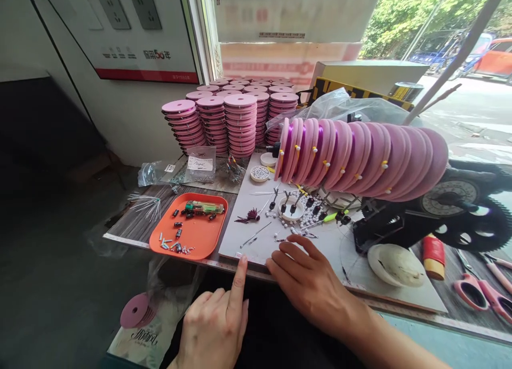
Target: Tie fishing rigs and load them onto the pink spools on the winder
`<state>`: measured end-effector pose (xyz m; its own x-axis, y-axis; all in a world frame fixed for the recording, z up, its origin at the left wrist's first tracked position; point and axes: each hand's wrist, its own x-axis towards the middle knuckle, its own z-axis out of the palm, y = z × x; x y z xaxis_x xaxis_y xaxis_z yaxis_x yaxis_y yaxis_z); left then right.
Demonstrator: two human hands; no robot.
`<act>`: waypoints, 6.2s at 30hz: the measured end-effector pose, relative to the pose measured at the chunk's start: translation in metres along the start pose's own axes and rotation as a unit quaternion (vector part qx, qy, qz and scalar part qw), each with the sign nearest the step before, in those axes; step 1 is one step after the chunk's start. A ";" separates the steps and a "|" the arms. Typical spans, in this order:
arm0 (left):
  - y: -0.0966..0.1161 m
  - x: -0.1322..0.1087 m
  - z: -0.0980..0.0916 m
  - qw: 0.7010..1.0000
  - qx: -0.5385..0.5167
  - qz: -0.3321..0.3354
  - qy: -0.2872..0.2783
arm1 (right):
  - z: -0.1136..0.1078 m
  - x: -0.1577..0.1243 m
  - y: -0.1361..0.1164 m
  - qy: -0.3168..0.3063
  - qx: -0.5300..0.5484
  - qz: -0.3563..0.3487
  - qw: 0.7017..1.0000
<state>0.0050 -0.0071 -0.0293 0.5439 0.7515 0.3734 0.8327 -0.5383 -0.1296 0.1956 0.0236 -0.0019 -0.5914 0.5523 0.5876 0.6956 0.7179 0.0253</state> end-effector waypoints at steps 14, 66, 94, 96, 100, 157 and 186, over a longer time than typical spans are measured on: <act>-0.003 0.004 -0.001 1.000 0.023 0.001 0.010 | -0.048 -0.016 0.025 -0.076 -0.149 -0.060 0.984; -0.006 0.010 0.001 0.995 0.092 0.026 0.027 | -0.065 -0.025 0.045 -0.110 -0.159 -0.133 0.972; -0.019 0.017 -0.047 0.826 -0.518 -0.117 0.191 | -0.033 0.022 -0.023 0.105 0.307 0.205 0.923; -0.014 0.024 -0.043 0.766 -0.602 -0.192 0.116 | -0.027 0.030 -0.034 0.136 0.312 0.217 0.915; -0.008 0.035 -0.027 0.618 -0.726 -0.281 0.109 | -0.019 0.034 -0.042 0.167 0.294 0.217 0.916; -0.011 0.048 -0.026 0.487 -0.845 -0.219 -0.002 | -0.046 0.037 -0.026 -0.049 0.408 0.260 0.874; -0.017 0.053 -0.039 0.594 -0.757 -0.227 -0.149 | -0.043 0.038 -0.014 -0.110 0.198 0.142 0.964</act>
<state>0.0155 0.0270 0.0283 0.4813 0.8627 -0.1555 -0.0248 0.1907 0.9813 0.1815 0.0164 0.0552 -0.5028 0.7955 0.3381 0.6582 0.6059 -0.4468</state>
